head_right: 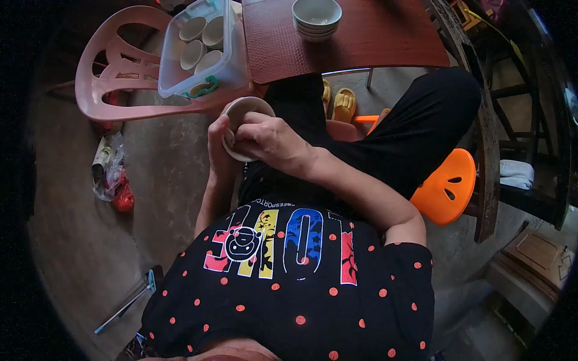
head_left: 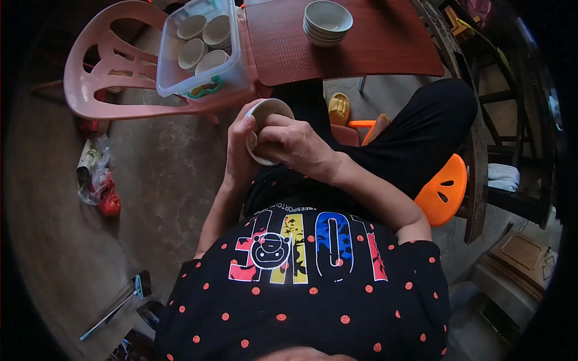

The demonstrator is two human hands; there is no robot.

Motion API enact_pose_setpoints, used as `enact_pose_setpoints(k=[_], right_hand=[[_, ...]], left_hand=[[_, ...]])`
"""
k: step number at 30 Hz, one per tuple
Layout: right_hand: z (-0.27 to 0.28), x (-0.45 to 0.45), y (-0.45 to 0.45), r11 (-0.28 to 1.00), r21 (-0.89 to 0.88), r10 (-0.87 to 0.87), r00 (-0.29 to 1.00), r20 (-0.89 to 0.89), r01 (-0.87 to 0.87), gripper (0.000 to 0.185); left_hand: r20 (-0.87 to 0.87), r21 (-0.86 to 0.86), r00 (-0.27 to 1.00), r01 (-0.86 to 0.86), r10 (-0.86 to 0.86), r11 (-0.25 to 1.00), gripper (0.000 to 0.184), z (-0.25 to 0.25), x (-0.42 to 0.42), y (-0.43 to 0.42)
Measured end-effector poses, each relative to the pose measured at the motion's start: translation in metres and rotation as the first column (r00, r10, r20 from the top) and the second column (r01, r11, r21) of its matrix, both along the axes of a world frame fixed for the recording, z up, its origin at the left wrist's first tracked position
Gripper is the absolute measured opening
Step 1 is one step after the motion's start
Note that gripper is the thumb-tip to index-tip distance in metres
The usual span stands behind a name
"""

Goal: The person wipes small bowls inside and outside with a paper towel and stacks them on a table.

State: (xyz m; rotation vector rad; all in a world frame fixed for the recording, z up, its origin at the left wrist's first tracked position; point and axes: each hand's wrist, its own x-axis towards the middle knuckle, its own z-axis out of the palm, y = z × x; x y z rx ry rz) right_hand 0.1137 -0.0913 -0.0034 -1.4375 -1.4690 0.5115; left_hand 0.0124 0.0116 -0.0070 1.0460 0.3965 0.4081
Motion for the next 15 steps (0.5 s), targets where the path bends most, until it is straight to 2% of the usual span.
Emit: enact_pose_setpoints(k=[1,2,3,4,5,7,8,9,11,12,14,15], right_hand=[[-0.003,0.002,0.004,1.0,0.002,-0.002,1.0,0.003,0.002,0.015],[-0.005,0.004,0.008,0.986,0.16,-0.091,0.96,0.265,0.05,0.016],[-0.007,0.006,0.013,0.946,0.32,-0.212,0.846,0.489,0.052,0.017],[-0.008,0.009,0.016,0.925,0.375,-0.269,0.803,0.531,0.062,0.013],[-0.008,0.009,0.016,0.925,0.375,-0.268,0.804,0.531,0.06,0.013],[-0.008,0.009,0.013,0.931,0.328,-0.341,0.702,0.625,0.16,0.012],[-0.007,0.006,0.008,0.953,0.224,-0.303,0.709,0.637,0.207,0.012],[-0.005,0.003,0.005,0.953,0.22,-0.301,0.711,0.635,0.206,0.012],[0.0,0.0,-0.001,0.983,-0.123,-0.089,0.941,0.327,0.136,0.011],[-0.001,0.0,0.0,0.983,-0.122,-0.091,0.94,0.328,0.138,0.011],[-0.001,-0.002,0.006,0.998,0.041,-0.043,0.984,0.174,0.036,0.012],[0.0,0.0,0.011,0.998,0.045,-0.044,0.983,0.176,0.036,0.012]], left_hand=[[0.013,-0.196,1.0,0.025,-0.023,0.98,0.055,-0.006,-0.003,0.0],[0.014,-0.195,1.0,0.028,-0.025,0.98,0.055,-0.01,-0.002,-0.001],[0.022,-0.2,1.0,0.021,-0.017,0.98,0.054,-0.013,-0.001,-0.002],[0.029,-0.205,1.0,0.013,-0.007,0.979,0.053,-0.014,-0.001,-0.003],[0.028,-0.205,1.0,0.007,-0.001,0.979,0.052,-0.013,0.0,-0.001],[0.027,-0.151,0.999,-0.024,0.028,0.988,0.052,-0.016,0.001,0.002],[0.026,-0.097,0.998,-0.047,0.05,0.994,0.053,-0.017,0.001,0.002],[0.023,-0.1,0.998,-0.048,0.05,0.994,0.053,-0.017,0.0,0.002],[-0.024,-0.137,0.999,-0.045,0.042,0.99,0.055,-0.012,0.0,0.001],[-0.023,-0.136,0.999,-0.042,0.04,0.99,0.055,-0.009,-0.001,0.002],[0.011,-0.246,0.999,0.033,-0.031,0.969,0.056,-0.002,-0.003,0.005],[0.029,-0.317,0.998,0.053,-0.046,0.947,0.055,-0.006,-0.003,0.006]])
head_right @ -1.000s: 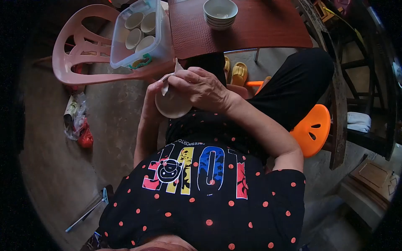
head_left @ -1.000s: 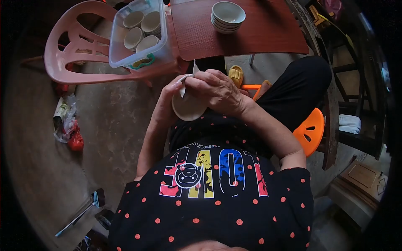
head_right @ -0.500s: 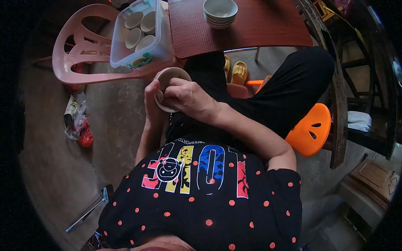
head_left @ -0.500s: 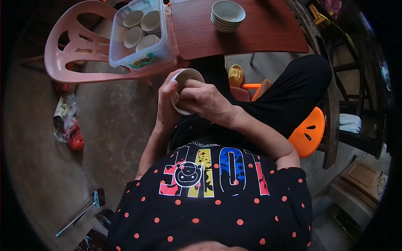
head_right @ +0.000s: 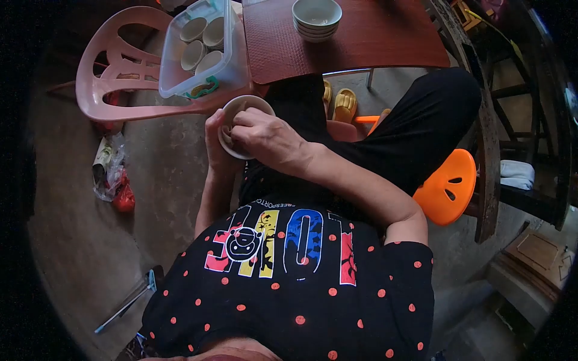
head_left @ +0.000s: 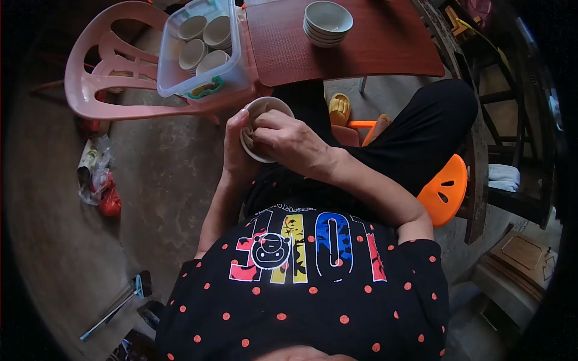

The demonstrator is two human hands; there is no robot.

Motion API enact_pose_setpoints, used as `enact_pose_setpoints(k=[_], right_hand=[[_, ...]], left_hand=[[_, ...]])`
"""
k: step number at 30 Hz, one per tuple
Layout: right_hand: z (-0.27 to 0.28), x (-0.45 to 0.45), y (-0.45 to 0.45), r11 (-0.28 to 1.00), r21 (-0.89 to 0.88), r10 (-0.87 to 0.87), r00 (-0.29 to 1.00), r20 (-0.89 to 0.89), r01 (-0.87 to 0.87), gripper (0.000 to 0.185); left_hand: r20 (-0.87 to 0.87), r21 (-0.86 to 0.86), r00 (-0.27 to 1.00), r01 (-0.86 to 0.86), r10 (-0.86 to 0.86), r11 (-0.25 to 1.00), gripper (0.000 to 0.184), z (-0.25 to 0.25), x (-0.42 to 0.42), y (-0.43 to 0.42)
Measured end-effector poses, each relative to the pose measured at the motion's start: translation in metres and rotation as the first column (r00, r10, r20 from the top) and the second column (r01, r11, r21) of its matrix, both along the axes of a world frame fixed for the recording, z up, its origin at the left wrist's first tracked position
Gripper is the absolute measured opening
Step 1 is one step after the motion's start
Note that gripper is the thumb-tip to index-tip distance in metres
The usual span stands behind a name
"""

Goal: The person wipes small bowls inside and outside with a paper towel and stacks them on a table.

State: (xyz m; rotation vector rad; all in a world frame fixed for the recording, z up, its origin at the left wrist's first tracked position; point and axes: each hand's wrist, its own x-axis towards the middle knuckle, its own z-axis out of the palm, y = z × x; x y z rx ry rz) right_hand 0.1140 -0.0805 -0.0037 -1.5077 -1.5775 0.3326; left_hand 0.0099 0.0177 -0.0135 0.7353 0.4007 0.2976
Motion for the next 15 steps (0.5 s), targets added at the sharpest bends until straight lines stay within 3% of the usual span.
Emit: enact_pose_setpoints(k=[2,4,5,7,8,9,10,11,12,14,15], right_hand=[[0.0,0.005,0.009,0.926,0.374,-0.224,0.868,0.442,0.049,0.014],[-0.007,0.006,0.003,0.948,0.308,-0.222,0.856,0.466,0.078,0.019],[-0.01,0.005,-0.001,0.979,0.17,-0.178,0.881,0.439,0.113,0.022],[-0.004,0.001,-0.009,0.99,-0.083,-0.084,0.95,0.299,0.114,0.027],[0.0,-0.001,-0.011,0.99,-0.086,-0.084,0.951,0.299,0.114,0.027],[0.009,-0.003,-0.013,0.986,-0.164,-0.032,0.998,-0.046,0.024,0.023],[0.016,-0.004,-0.014,0.975,-0.205,-0.002,0.922,-0.388,-0.085,0.02],[0.021,-0.004,-0.013,0.966,-0.188,0.03,0.804,-0.595,-0.175,0.022],[0.018,-0.007,-0.013,0.966,-0.189,0.03,0.803,-0.595,-0.177,0.022],[0.007,-0.02,-0.013,0.995,0.088,0.059,0.956,-0.289,-0.035,0.021],[0.002,-0.022,-0.016,0.994,0.101,0.057,0.99,-0.128,-0.044,0.023]], left_hand=[[0.007,0.0,0.999,-0.036,0.036,0.999,0.055,-0.009,0.001,0.002],[0.033,-0.035,0.997,-0.065,0.066,0.997,0.053,-0.014,0.001,0.004],[0.029,-0.038,0.997,-0.066,0.067,0.997,0.053,-0.015,0.001,0.005],[0.041,0.234,0.994,-0.112,0.106,0.966,0.054,-0.011,0.002,0.005],[-0.008,0.416,0.985,-0.154,0.173,0.896,0.06,-0.006,0.003,0.003],[-0.009,0.414,0.985,-0.153,0.171,0.897,0.06,-0.006,0.003,0.002],[0.031,0.552,0.976,-0.197,0.216,0.81,0.06,-0.006,0.003,0.001],[0.079,0.674,0.964,-0.24,0.255,0.699,0.061,-0.006,0.002,0.0],[0.074,0.707,0.95,-0.264,0.303,0.656,0.062,-0.004,0.002,-0.001],[0.095,0.659,0.944,-0.298,0.316,0.691,0.062,-0.001,0.002,0.002],[0.107,0.615,0.937,-0.325,0.333,0.718,0.057,-0.004,0.001,0.004]])
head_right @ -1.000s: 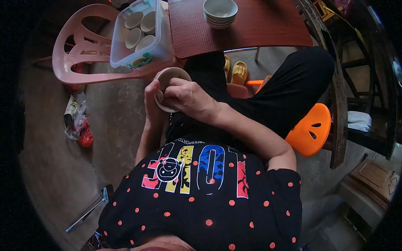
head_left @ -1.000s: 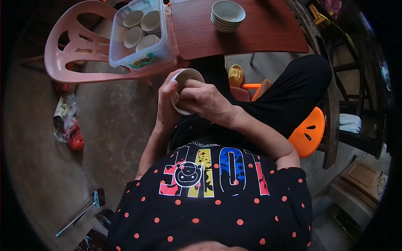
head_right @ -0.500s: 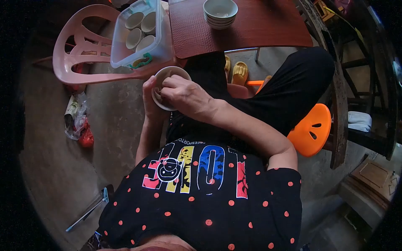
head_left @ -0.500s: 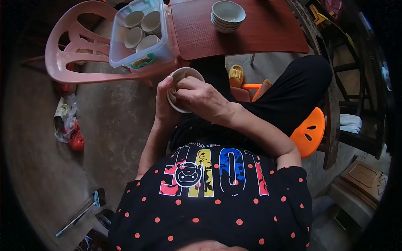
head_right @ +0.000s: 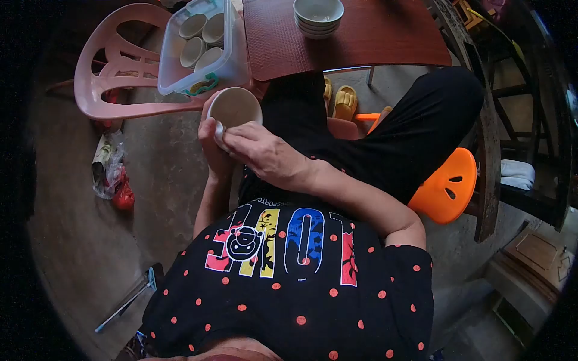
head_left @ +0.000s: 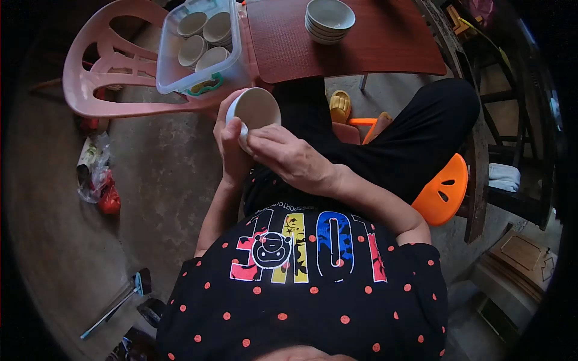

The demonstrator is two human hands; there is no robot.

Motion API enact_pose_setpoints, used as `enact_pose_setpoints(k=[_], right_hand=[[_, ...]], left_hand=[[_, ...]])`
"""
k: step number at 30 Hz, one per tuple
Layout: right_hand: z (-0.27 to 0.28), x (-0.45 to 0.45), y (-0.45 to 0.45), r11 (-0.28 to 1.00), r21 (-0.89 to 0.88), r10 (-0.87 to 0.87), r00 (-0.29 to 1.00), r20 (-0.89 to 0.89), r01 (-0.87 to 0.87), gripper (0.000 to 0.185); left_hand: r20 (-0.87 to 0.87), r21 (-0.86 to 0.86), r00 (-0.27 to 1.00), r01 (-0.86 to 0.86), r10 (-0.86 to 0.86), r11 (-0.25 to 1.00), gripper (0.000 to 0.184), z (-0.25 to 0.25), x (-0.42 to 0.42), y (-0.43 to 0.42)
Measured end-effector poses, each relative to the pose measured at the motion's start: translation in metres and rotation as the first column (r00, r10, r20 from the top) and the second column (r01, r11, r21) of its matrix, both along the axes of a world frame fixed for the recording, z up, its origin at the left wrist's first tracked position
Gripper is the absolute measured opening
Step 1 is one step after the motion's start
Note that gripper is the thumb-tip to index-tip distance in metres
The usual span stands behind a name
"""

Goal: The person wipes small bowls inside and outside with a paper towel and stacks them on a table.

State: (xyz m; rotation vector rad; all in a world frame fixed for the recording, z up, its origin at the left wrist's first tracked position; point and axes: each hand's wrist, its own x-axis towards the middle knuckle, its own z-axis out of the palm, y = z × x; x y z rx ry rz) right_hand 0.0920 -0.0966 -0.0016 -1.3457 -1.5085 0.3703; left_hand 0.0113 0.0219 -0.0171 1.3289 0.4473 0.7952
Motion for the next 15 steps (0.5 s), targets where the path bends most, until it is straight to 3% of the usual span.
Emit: enact_pose_setpoints(k=[1,2,3,4,9,11,15], right_hand=[[-0.005,0.003,-0.002,1.0,0.001,-0.001,1.0,0.0,0.001,0.023],[-0.011,0.008,-0.004,0.999,0.031,-0.018,0.978,0.208,0.012,0.026],[-0.016,0.014,-0.007,0.998,0.062,-0.037,0.913,0.406,0.013,0.029],[-0.019,0.023,-0.01,0.995,0.1,-0.075,0.859,0.506,0.028,0.038],[-0.013,0.038,-0.009,0.987,0.152,-0.13,0.822,0.554,0.054,0.047],[-0.013,0.025,-0.003,0.982,0.186,-0.138,0.808,0.573,0.036,0.048],[-0.015,0.018,0.0,0.985,0.167,-0.134,0.815,0.564,0.046,0.042]], left_hand=[[0.0,0.001,1.0,0.001,-0.001,1.0,0.057,0.0,-0.002,0.001],[0.047,-0.278,0.995,0.102,-0.092,0.955,0.053,0.001,-0.005,0.002],[0.116,-0.528,0.98,0.2,-0.163,0.825,0.05,0.002,-0.008,0.003],[0.176,-0.592,0.965,0.26,-0.192,0.763,0.044,-0.001,-0.007,0.01],[0.16,-0.635,0.985,0.15,-0.061,0.758,0.042,-0.006,0.007,0.001],[0.158,-0.456,0.986,0.022,0.057,0.89,0.043,-0.001,0.005,-0.013],[0.155,-0.627,0.987,0.067,0.04,0.777,0.046,-0.006,0.003,-0.008]])
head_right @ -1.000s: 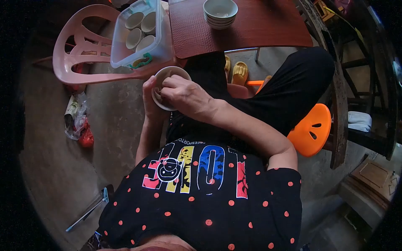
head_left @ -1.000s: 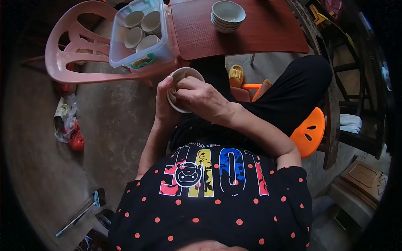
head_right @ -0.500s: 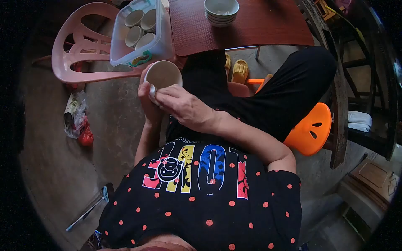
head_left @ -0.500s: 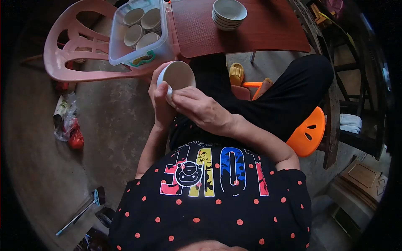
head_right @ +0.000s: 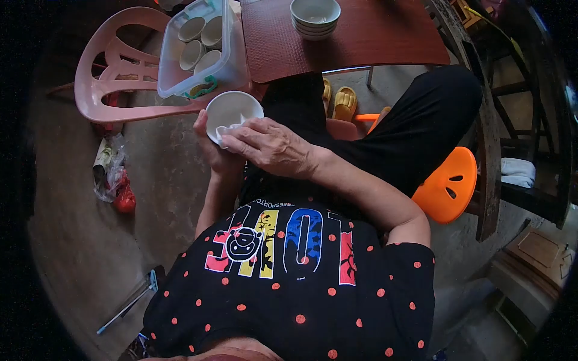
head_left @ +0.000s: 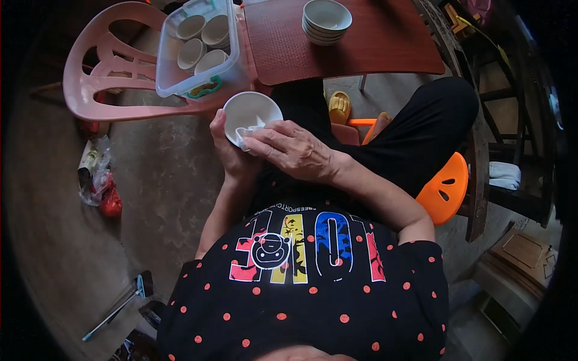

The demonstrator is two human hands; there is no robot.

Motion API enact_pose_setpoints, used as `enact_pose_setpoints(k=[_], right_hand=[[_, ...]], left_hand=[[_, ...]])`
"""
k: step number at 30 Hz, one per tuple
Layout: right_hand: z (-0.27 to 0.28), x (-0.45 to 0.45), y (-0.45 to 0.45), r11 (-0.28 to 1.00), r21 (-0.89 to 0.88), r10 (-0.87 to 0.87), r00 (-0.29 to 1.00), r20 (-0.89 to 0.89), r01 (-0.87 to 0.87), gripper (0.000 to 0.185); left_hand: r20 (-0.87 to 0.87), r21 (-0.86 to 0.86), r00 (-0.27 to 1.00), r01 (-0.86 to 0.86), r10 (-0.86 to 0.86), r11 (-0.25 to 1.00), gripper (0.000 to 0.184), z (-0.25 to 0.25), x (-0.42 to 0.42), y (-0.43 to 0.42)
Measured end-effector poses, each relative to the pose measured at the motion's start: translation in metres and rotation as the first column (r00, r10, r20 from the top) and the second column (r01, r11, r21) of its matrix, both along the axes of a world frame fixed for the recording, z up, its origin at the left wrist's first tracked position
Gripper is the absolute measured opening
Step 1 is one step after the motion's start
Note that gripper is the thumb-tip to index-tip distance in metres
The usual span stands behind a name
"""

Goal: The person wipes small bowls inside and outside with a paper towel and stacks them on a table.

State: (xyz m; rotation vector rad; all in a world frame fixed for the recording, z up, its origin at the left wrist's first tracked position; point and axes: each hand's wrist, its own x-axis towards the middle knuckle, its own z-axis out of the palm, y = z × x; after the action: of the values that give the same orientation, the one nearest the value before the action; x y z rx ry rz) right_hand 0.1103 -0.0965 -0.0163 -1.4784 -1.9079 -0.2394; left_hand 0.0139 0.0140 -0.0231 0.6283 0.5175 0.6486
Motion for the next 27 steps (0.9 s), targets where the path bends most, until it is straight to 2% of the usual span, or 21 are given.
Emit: enact_pose_setpoints(k=[2,3,4,6,7,9,10,11,12,13,14,16,17,18,20,21,22,23,24,25,27], right_hand=[[-0.009,0.015,-0.007,0.995,-0.101,0.028,0.999,0.045,-0.023,0.032],[-0.013,0.018,-0.009,0.994,-0.101,0.033,0.998,0.05,-0.028,0.032],[-0.016,0.02,-0.011,0.996,-0.067,0.066,0.997,0.043,-0.063,0.035],[-0.018,0.019,-0.01,0.998,-0.001,0.07,0.997,0.044,-0.07,0.036],[-0.016,0.018,-0.009,1.0,-0.002,0.004,1.0,-0.002,-0.004,0.035],[-0.009,0.013,-0.001,0.989,0.049,-0.134,0.984,-0.119,0.141,0.031],[-0.007,0.009,0.003,0.989,0.05,-0.133,0.984,-0.119,0.14,0.031],[-0.006,0.003,0.008,0.983,0.042,-0.176,0.978,-0.112,0.181,0.031],[-0.005,-0.001,0.011,0.974,0.037,-0.218,0.97,-0.103,0.223,0.03],[-0.001,-0.004,0.011,0.974,0.025,-0.223,0.968,-0.112,0.227,0.03],[-0.003,-0.005,0.009,0.974,0.024,-0.222,0.969,-0.112,0.226,0.03],[-0.011,-0.001,0.005,0.989,0.07,-0.126,0.992,-0.009,0.127,0.033],[-0.014,0.004,0.002,0.995,0.07,-0.071,0.997,-0.008,0.071,0.035],[-0.015,0.008,-0.001,0.996,0.069,-0.064,0.998,-0.005,0.065,0.035],[-0.016,0.014,-0.004,0.999,0.044,-0.009,1.0,-0.001,0.009,0.031],[-0.015,0.013,-0.003,0.998,0.038,-0.054,0.998,-0.033,0.055,0.032],[-0.013,0.011,0.001,0.998,0.039,-0.057,0.998,-0.033,0.059,0.032],[-0.012,0.007,0.006,0.989,0.053,-0.133,0.987,-0.085,0.138,0.034],[-0.011,0.003,0.01,0.975,0.063,-0.205,0.969,-0.137,0.215,0.036],[-0.008,0.0,0.011,0.978,0.025,-0.202,0.975,-0.096,0.206,0.036],[-0.002,-0.001,0.006,0.986,-0.015,-0.168,0.983,-0.078,0.167,0.036]], left_hand=[[0.005,-0.102,0.972,0.233,-0.234,0.967,0.048,0.003,0.0,0.015],[-0.015,-0.2,0.933,0.349,-0.359,0.916,0.055,0.001,-0.001,0.024],[-0.01,-0.198,0.936,0.344,-0.352,0.918,0.055,-0.002,-0.002,0.026],[0.07,-0.308,0.863,0.495,-0.5,0.813,0.06,0.002,-0.004,0.026],[0.159,-0.225,0.865,0.5,-0.475,0.836,0.065,0.01,-0.004,0.022],[0.127,-0.032,0.925,0.366,-0.359,0.93,0.066,-0.009,-0.004,0.013],[-0.144,0.646,0.967,0.252,-0.209,0.721,0.064,-0.01,-0.002,0.003],[-0.146,0.646,0.967,0.253,-0.208,0.72,0.064,-0.017,-0.001,0.003],[-0.098,0.449,0.976,0.219,-0.195,0.866,0.062,-0.015,0.004,0.003],[-0.054,0.222,0.984,0.18,-0.172,0.958,0.062,-0.011,0.008,0.003],[-0.078,0.068,0.966,0.251,-0.246,0.966,0.061,-0.004,0.0,0.003],[-0.007,-0.027,0.979,0.203,-0.203,0.979,0.055,-0.004,0.003,0.014],[-0.067,0.0,0.945,0.322,-0.322,0.947,0.06,-0.003,0.001,0.019],[-0.064,0.0,0.947,0.316,-0.315,0.949,0.06,-0.002,0.001,0.021],[-0.041,-0.165,0.893,0.437,-0.449,0.884,0.067,-0.001,0.002,0.024],[0.048,-0.182,0.856,0.515,-0.515,0.838,0.071,0.005,-0.004,0.025],[0.033,-0.087,0.894,0.448,-0.447,0.89,0.069,-0.009,-0.006,0.023],[0.028,0.01,0.927,0.374,-0.374,0.927,0.068,-0.025,-0.007,0.021],[-0.064,0.196,0.947,0.322,-0.316,0.926,0.06,-0.027,-0.002,0.011],[-0.063,0.197,0.947,0.32,-0.314,0.927,0.06,-0.027,-0.001,0.009],[-0.134,0.11,0.974,0.199,-0.184,0.974,0.059,-0.02,0.004,0.01]])
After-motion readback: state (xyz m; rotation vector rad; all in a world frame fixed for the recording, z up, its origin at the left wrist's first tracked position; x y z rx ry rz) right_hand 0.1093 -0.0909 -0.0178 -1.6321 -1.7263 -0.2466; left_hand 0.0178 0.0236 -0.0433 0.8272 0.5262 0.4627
